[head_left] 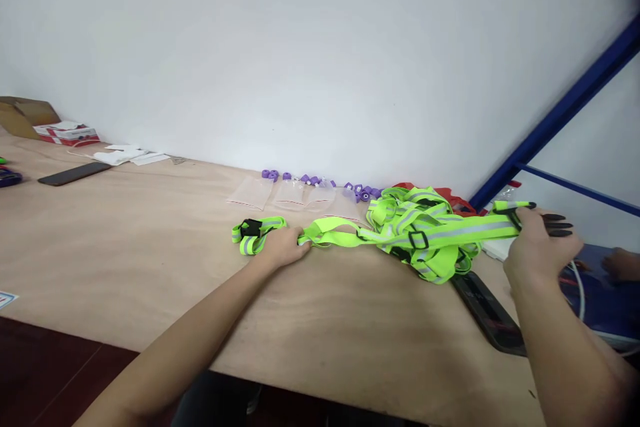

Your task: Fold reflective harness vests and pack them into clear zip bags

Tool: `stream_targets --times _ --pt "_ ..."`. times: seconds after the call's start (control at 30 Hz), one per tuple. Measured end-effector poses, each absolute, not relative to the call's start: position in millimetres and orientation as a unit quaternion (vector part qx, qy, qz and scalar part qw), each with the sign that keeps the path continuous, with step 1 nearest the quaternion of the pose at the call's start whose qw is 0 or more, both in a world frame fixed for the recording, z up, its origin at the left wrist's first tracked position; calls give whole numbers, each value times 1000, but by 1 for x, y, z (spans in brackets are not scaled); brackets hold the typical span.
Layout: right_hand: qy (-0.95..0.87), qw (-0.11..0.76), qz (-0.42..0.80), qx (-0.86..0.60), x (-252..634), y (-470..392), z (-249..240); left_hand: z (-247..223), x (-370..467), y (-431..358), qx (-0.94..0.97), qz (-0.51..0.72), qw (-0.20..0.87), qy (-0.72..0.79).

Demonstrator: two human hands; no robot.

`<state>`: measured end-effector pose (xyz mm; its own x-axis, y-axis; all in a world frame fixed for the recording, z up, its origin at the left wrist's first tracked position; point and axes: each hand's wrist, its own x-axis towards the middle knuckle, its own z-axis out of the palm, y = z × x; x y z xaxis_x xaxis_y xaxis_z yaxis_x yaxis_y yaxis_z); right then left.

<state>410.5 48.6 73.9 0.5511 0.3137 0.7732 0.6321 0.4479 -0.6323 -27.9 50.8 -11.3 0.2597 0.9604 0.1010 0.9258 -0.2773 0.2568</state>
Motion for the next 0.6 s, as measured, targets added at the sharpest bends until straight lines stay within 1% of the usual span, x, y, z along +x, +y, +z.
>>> stream_targets --times 0.07,0.13,0.17,0.23,0.3,0.47,0.53,0.6 --pt "-429 740 -68 -514 386 31 77 -13 -26 49 796 126 67 588" --pt "-526 682 -41 -506 356 17 80 -15 -26 47 809 134 60 570" --pt "-554 655 -53 -511 341 13 80 -15 -26 46 817 142 56 556" --pt "-581 629 -39 -515 317 8 78 -16 -27 45 832 176 45 525" --pt "-590 624 46 -510 299 9 72 -16 -29 45 839 229 36 492" --pt "-530 629 344 -453 264 19 42 -9 -27 39 845 348 25 404" --pt "-519 613 406 -435 250 21 28 -6 -22 32 857 366 39 360" --pt "-520 600 437 -423 238 20 18 -5 -15 24 876 355 60 322"
